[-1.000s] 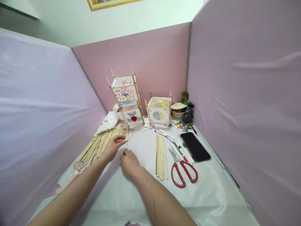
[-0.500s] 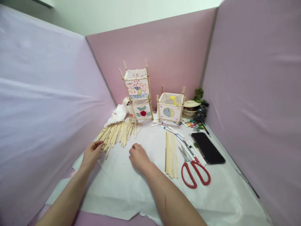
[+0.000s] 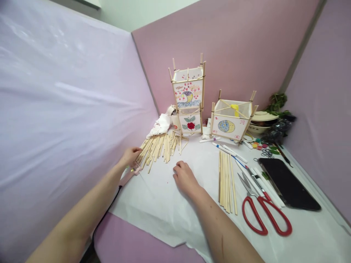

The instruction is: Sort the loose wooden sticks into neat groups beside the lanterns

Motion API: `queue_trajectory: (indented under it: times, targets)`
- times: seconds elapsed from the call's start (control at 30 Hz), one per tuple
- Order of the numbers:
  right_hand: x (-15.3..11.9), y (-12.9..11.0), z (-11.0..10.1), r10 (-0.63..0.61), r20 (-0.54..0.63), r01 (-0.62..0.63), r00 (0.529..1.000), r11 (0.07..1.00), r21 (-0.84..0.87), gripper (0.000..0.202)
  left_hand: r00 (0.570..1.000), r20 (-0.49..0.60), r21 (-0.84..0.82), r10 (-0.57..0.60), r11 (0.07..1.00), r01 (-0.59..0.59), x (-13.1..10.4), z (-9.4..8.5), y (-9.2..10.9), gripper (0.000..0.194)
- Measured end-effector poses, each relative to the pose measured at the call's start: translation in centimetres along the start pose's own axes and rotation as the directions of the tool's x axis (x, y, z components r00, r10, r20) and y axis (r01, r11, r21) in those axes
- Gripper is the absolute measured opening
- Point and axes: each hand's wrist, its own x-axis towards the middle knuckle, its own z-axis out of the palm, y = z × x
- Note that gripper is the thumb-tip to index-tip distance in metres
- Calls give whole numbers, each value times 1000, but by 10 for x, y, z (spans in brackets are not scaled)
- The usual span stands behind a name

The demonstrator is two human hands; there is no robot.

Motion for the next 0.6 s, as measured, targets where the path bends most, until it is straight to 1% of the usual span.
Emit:
queue_trajectory:
  times: [0.1, 0.23, 0.43, 0.53, 0.6]
  targets:
    - [0, 1, 1, 1, 1, -1, 1000, 1000, 9, 16, 998, 63, 84, -31, 996, 26, 9, 4, -1, 8]
    - [-1, 0, 0, 1, 5, -1, 1000, 1000, 0, 16, 986, 152, 176, -75, 983, 47, 19, 18, -4, 6]
    - [0, -2, -1, 11, 14, -11, 1000, 1000, -18, 15, 989, 145, 214, 1, 976, -32, 36, 39, 1, 23]
    - [0, -3, -2, 16, 21, -16, 1000, 1000, -17, 16, 986, 165, 182, 29, 982, -59, 39, 45, 3, 22]
    - [0, -4, -2, 15, 23, -14, 1000, 1000, -14, 16, 987, 154, 146, 39, 987, -61, 39, 44, 4, 19]
